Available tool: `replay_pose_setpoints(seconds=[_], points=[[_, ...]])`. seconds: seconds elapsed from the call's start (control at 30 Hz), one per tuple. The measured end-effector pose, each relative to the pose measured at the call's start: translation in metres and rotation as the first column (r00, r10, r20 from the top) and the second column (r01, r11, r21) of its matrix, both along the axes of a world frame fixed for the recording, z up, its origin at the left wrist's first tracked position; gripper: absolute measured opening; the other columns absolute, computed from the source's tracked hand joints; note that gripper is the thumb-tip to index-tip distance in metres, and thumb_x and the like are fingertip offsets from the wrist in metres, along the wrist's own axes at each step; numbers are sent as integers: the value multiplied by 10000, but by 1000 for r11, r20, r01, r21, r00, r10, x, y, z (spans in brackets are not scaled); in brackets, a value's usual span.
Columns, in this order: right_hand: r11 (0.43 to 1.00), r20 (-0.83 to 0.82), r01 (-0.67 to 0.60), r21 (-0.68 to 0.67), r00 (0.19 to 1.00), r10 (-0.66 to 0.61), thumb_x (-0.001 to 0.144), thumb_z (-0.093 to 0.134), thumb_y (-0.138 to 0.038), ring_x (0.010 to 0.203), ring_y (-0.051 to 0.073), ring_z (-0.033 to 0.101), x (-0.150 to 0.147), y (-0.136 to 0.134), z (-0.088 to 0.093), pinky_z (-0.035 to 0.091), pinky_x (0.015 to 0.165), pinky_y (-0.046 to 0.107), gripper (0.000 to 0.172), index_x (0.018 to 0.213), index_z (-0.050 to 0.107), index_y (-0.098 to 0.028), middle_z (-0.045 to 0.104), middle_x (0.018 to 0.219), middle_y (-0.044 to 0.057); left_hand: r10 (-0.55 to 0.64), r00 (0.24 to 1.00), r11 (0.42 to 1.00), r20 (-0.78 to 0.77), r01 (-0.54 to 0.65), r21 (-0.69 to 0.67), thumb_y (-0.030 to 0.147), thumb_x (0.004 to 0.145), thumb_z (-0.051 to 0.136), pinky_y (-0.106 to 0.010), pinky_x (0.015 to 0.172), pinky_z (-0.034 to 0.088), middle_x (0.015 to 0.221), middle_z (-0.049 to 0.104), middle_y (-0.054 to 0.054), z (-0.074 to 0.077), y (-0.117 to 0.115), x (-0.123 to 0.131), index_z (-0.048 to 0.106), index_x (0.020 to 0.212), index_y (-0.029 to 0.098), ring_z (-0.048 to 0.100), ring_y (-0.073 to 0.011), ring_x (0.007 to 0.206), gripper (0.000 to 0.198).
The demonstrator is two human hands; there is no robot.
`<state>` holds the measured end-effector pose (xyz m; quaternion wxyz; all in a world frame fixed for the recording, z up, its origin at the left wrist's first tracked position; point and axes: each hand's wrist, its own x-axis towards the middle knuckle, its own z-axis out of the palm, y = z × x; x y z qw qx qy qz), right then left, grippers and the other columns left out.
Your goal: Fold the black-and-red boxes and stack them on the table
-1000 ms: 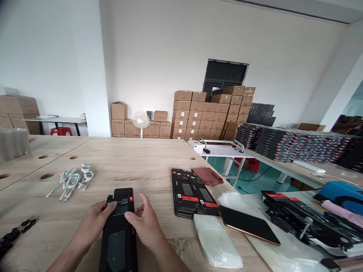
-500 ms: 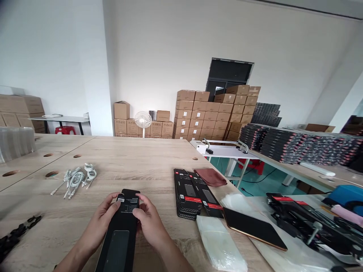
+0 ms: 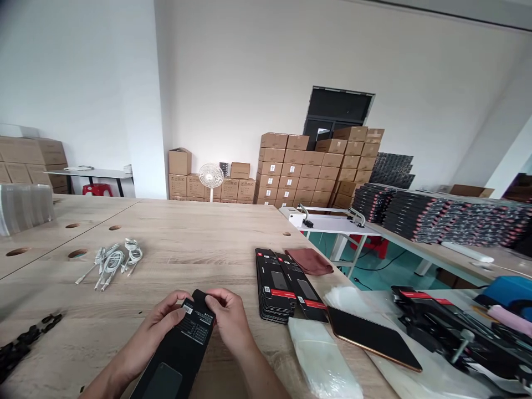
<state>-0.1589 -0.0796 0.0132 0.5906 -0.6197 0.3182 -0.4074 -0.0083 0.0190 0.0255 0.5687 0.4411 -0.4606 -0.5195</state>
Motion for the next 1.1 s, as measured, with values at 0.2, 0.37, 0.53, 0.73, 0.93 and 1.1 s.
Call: replay_pose_setpoints(seconds=[0.2, 0.37, 0.53, 0.73, 0.93, 1.1], points=[[999, 8, -22, -46, 1000, 23, 648, 786, -454, 695, 162, 557, -5, 0, 4, 417, 687, 292, 320, 722, 703, -154, 650, 691, 17, -3, 1000, 1000, -15, 3, -16, 360, 860, 551, -226, 584, 338, 698, 539, 39, -7, -1, -2, 560, 922, 197, 433, -85, 607, 175], [925, 155, -114, 363, 986, 61, 680, 751, -519, 517, 98, 468, -5, 1, 2, 340, 539, 242, 396, 665, 603, -151, 553, 569, -33, -39, 999, 999, 31, 40, -34, 375, 864, 549, -239, 625, 360, 690, 527, 33, -7, 0, -6, 585, 953, 187, 454, -97, 640, 210], [924, 121, -220, 314, 974, 191, 689, 759, -501, 613, 103, 483, -7, 0, 0, 336, 579, 235, 398, 725, 629, -126, 580, 660, -10, -16, 996, 999, 86, 20, -51, 420, 867, 545, -246, 620, 356, 769, 564, 11, -8, 0, -5, 568, 1040, 189, 443, -98, 655, 289], [980, -27, -144, 135, 988, 149, 619, 811, -479, 625, 95, 448, -14, -6, 3, 314, 621, 248, 407, 683, 637, -117, 555, 637, -28, -67, 998, 998, 18, 67, 0, 442, 858, 558, -243, 550, 314, 775, 532, 32, -13, 1, -6, 478, 1096, 223, 411, -80, 600, 334], [982, -119, -191, 2, 975, 190, 658, 770, -497, 589, 88, 400, -17, -9, 8, 280, 581, 246, 411, 653, 618, -116, 527, 606, -29, -54, 998, 999, -20, 54, 7, 431, 855, 557, -244, 545, 313, 769, 523, 39, -14, 0, -10, 404, 1128, 234, 413, -86, 605, 370], [977, -123, -213, -15, 970, 210, 671, 759, -498, 590, 91, 400, -18, -7, 10, 287, 588, 246, 405, 655, 616, -119, 528, 608, -28, -19, 1000, 1000, -23, 19, -10, 406, 855, 554, -258, 551, 301, 770, 526, 35, -19, 0, -10, 392, 1167, 237, 411, -94, 613, 389]])
